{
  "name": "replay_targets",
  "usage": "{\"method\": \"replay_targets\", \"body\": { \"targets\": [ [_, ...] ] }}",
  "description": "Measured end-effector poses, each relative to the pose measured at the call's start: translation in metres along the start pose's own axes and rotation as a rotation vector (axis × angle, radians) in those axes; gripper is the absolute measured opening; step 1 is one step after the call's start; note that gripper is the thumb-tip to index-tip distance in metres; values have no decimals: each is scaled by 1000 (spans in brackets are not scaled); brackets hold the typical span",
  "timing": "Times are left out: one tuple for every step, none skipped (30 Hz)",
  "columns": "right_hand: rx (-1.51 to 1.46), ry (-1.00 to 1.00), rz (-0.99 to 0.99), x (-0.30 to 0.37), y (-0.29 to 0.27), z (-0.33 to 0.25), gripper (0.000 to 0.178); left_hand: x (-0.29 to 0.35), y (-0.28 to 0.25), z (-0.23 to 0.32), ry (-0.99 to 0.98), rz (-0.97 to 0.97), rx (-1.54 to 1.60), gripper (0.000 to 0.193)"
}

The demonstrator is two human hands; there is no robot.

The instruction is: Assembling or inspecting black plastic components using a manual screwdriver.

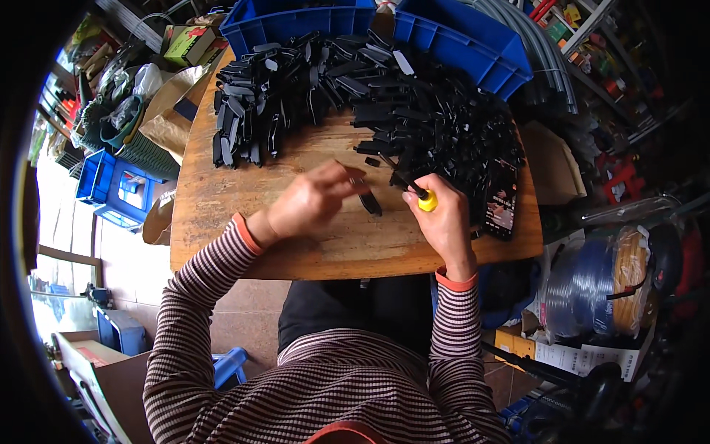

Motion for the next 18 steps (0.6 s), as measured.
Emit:
{"method": "replay_targets", "body": {
  "targets": [
    [-7,-5,-1,0,3,0,15,-1,8,6,38,-61,-52,38],
    [-13,-8,-2,-1,4,0,15,-4,15,10,76,-122,-102,35],
    [-12,-9,-6,-2,6,0,15,-9,18,10,74,-121,-101,35],
    [-18,-15,-10,-4,8,-1,15,-14,21,10,89,-129,-119,35],
    [-24,-21,-15,-5,11,-2,14,-18,23,10,104,-137,-138,34],
    [-29,-27,-19,-6,13,-3,14,-20,24,10,118,-145,-156,33],
    [-27,-28,-21,-8,13,-2,14,-23,25,12,117,-142,-155,33],
    [-32,-21,-16,-9,14,-2,14,-26,27,15,107,-183,-178,34],
    [-36,-14,-10,-10,14,-1,14,-27,29,19,97,-225,-201,34],
    [-40,-7,-4,-11,14,-1,15,-26,31,22,88,-266,-223,35],
    [-37,-7,-5,-12,14,-1,15,-23,31,25,87,-263,-221,35],
    [-32,-29,-8,-13,14,-2,15,-19,30,31,105,-291,-228,36],
    [-29,-50,-11,-14,14,-3,15,-15,29,36,122,-320,-235,37],
    [-27,-73,-17,-15,15,-5,15,-10,27,40,136,-349,-242,38],
    [-27,-71,-19,-17,17,-6,15,-6,27,42,135,-349,-238,38],
    [18,-105,-43,-19,19,-9,15,-3,26,44,142,-299,-276,39],
    [62,-142,-69,-23,22,-12,15,0,25,44,145,-247,-316,39],
    [105,-180,-94,-25,23,-13,15,3,24,45,148,-195,-356,39]
  ]
}}
Point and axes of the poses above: each hand's wrist, its own x-axis away from the middle knuckle, its own y-axis out of the palm, z = x × y, the point moved 1 cm from there along -x, towards the middle knuckle, and after that the axes turned 11 degrees about -z, right-handed, at the moved point
